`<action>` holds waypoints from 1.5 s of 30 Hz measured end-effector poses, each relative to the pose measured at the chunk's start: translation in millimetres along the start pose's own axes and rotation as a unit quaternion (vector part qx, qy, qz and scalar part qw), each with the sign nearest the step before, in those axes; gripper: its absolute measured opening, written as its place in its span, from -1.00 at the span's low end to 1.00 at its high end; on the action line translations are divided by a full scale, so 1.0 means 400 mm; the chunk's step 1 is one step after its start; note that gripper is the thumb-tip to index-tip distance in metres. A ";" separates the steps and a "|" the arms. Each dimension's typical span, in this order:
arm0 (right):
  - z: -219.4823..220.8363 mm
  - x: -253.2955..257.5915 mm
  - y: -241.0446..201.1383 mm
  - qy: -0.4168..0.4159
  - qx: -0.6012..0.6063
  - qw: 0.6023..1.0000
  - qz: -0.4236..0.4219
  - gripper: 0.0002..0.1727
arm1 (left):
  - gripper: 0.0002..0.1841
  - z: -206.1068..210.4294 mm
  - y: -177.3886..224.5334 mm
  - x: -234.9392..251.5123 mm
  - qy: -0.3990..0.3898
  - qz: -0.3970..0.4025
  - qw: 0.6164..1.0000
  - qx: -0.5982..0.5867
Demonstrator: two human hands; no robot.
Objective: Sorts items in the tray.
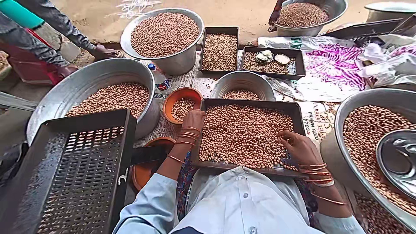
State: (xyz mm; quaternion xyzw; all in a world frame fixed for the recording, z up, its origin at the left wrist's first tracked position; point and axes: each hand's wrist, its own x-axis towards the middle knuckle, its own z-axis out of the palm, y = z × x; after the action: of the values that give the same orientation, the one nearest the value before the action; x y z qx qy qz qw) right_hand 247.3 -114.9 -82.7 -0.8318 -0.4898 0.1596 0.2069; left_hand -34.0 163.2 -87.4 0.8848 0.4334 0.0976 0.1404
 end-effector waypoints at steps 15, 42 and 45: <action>-0.005 0.030 0.008 -0.122 -0.029 0.986 0.106 -0.40 | -0.44 -0.025 -0.003 0.044 0.082 -0.118 0.989 0.016; -0.057 0.003 -0.001 -0.039 0.230 0.972 -0.013 -0.67 | -0.54 0.042 0.124 -0.112 -0.285 -0.111 0.949 0.080; -0.056 0.011 -0.005 -0.035 0.194 0.980 -0.030 -0.69 | -0.61 0.057 0.107 -0.144 -0.261 -0.050 0.964 -0.007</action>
State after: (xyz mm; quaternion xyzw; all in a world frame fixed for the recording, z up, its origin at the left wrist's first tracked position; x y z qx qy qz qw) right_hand 258.3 -114.3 -62.6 -0.7547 -0.4809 0.2749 0.3516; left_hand -30.6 88.8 -97.6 0.8559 0.4244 -0.1413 0.2594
